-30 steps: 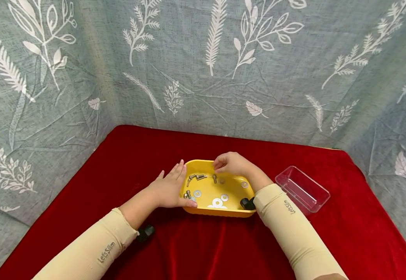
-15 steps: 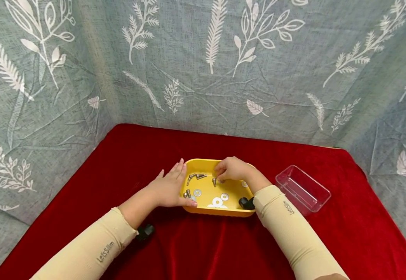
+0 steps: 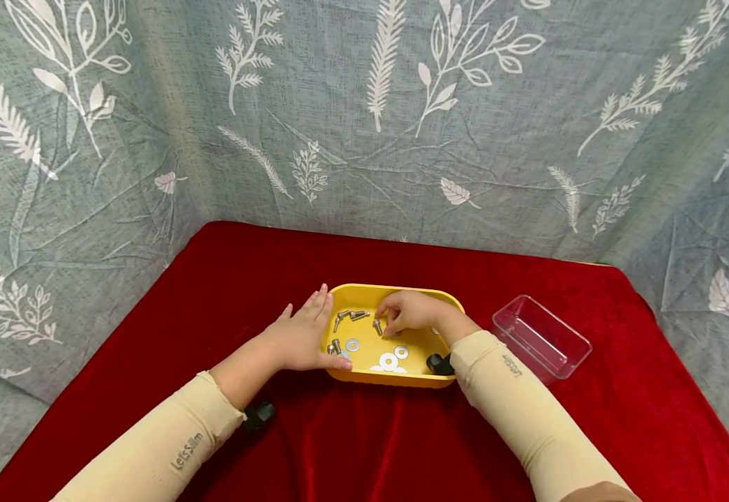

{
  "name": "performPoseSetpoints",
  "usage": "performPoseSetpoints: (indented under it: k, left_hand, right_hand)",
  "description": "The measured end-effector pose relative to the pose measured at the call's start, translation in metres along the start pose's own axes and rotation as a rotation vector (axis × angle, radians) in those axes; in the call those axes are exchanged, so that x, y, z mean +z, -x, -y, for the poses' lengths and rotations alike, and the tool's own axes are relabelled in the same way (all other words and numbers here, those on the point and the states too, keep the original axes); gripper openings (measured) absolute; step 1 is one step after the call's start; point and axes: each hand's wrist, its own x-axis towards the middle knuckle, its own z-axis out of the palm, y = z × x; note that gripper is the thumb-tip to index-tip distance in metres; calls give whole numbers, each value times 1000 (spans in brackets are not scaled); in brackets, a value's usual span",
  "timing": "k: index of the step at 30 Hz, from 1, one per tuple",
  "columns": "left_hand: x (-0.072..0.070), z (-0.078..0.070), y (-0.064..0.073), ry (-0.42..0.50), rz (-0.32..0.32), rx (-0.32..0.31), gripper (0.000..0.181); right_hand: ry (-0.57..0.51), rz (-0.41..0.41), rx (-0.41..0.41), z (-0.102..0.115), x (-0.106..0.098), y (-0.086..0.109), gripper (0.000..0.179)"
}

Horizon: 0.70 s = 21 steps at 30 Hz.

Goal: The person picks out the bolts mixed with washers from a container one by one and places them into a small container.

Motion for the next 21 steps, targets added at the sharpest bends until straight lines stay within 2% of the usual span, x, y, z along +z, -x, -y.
performPoseSetpoints:
  k: [8, 21]
  left_hand:
    - [-1, -1, 0, 8, 12, -3, 121]
    - [-1, 0, -2, 17, 13, -7, 121]
  right_hand:
    - [-17, 39, -10, 1, 6, -3, 38]
    - [23, 52, -56, -1, 7, -7, 20]
